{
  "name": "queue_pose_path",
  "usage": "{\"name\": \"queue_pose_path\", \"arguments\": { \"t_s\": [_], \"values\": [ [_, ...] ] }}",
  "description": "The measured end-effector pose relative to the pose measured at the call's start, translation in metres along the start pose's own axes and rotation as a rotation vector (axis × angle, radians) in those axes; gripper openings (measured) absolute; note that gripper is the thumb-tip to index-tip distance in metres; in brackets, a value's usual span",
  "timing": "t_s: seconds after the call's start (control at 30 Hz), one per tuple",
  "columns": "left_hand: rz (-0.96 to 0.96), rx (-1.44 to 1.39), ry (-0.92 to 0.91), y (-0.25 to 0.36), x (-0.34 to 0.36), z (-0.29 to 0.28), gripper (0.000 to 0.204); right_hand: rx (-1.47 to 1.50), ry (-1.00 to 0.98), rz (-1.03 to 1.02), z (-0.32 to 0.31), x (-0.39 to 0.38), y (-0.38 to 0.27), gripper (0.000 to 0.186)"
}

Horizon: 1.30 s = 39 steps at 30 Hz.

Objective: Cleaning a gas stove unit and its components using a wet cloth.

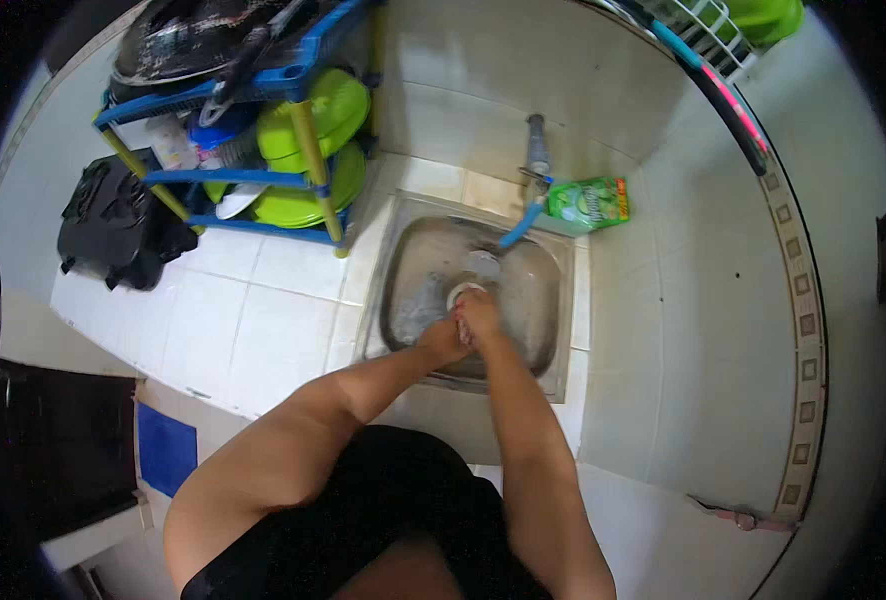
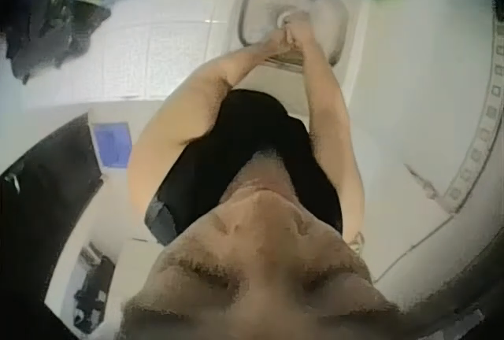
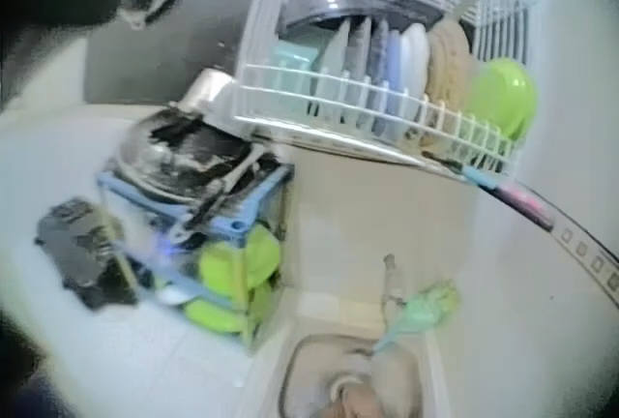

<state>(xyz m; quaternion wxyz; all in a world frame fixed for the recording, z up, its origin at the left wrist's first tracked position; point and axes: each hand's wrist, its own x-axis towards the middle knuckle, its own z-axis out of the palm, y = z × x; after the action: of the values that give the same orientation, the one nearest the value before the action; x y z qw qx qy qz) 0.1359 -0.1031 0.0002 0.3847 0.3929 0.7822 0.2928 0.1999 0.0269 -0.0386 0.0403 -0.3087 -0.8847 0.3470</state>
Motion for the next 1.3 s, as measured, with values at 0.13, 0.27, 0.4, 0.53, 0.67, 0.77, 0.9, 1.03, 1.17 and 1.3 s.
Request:
{"name": "queue_pose_path", "arguments": {
  "t_s": [0.13,0.27,0.4,0.53,0.67,0.77,0.9,1.03,1.17,1.3],
  "values": [
    [0.029,-0.255,-0.085,-0.026,-0.012,-0.036,0.081,1.154,0.146,0.483,-0.024,-0.055,-0.034,0.048],
    [-0.076,-0.584,-0.170,-0.031,-0.054,-0.080,0.079,0.775,0.164,0.523,-0.016,-0.083,-0.047,0.042],
    [-0.012,-0.804,-0.185,-0.073,-0.098,-0.115,0.075,1.214,-0.040,0.236,0.006,-0.108,-0.155,0.047],
    [0.095,-0.872,-0.172,-0.116,-0.143,-0.164,0.056,1.259,-0.148,0.136,0.050,-0.103,-0.191,0.054],
    [0.156,-1.020,0.082,-0.162,-0.190,-0.210,0.047,1.104,-0.243,0.033,0.089,-0.093,-0.232,0.046],
    [0.145,-1.235,0.211,-0.185,-0.231,-0.251,0.033,1.101,-0.369,-0.078,0.119,-0.085,-0.271,0.042],
    [0.071,-1.323,0.383,-0.230,-0.280,-0.293,0.019,1.293,-0.563,0.034,0.158,-0.088,-0.336,0.045],
    [-0.073,-1.198,0.565,-0.282,-0.327,-0.324,0.011,1.743,-0.442,0.080,0.204,-0.085,-0.391,0.033],
    [-0.149,-1.243,0.738,-0.304,-0.361,-0.337,0.015,1.691,-0.361,0.023,0.267,-0.056,-0.376,0.029],
    [-0.208,-0.915,0.970,-0.342,-0.402,-0.348,0.031,1.611,-0.516,-0.001,0.266,-0.079,-0.455,0.035]
  ]
}}
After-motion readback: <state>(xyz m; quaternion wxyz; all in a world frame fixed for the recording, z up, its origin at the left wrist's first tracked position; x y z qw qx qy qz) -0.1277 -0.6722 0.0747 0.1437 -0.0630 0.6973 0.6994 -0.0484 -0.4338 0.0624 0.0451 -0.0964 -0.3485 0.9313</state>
